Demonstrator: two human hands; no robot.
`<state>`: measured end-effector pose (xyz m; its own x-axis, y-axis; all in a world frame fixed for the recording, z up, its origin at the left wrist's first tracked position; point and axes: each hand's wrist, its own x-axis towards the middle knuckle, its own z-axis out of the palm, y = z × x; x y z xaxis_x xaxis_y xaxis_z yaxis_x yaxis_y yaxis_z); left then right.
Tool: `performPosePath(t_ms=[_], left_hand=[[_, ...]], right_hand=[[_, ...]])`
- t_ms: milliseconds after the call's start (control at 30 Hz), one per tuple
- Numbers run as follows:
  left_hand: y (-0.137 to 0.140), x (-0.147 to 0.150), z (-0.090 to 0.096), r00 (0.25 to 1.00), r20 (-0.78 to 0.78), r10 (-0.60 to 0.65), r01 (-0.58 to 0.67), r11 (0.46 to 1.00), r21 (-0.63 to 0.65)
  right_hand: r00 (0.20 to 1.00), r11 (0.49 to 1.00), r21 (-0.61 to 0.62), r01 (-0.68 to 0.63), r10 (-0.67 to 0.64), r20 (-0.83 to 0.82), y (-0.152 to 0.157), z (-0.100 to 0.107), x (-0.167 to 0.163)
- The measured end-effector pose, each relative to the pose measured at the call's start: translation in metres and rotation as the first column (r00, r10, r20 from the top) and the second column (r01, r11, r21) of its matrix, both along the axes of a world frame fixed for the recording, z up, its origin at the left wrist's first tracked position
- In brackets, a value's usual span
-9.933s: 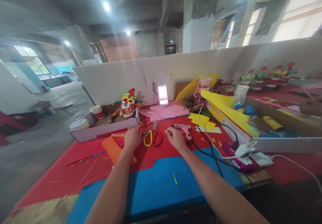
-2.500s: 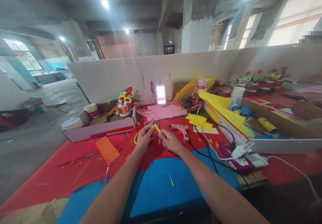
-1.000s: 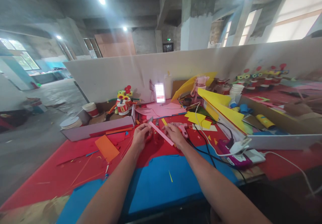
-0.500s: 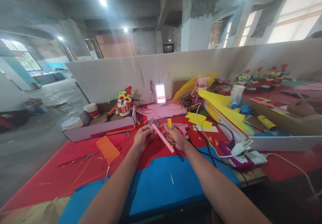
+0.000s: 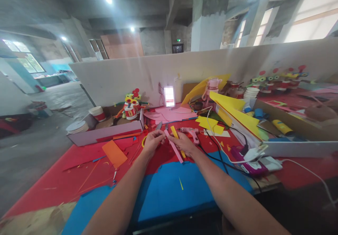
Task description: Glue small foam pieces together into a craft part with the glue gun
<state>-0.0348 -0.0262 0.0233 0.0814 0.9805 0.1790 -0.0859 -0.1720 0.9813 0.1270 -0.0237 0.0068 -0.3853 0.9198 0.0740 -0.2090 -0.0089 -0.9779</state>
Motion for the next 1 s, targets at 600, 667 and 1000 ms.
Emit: performPosePath(t_ms=[600, 667, 1000], left_hand=[[-0.006, 0.005, 0.002, 0.909, 0.233, -0.345, 0.367, 0.929, -0.055], [-0.006, 0.003, 0.004, 0.918, 0.269, -0.293, 0.318, 0.947, -0.054], [-0.002, -0.001, 0.009, 0.969, 0.206, -0.136, 0.137, 0.99, 0.009]], right_hand=[[0.967, 0.965, -0.103, -0.242, 0.231, -0.109, -0.003, 0.001, 0.001], [0.97, 0.969, -0.099, -0.227, 0.216, -0.114, -0.001, 0.0, 0.001], [0.984, 0.983, 0.182, 0.017, 0.015, -0.177, 0.006, 0.01, 0.011]])
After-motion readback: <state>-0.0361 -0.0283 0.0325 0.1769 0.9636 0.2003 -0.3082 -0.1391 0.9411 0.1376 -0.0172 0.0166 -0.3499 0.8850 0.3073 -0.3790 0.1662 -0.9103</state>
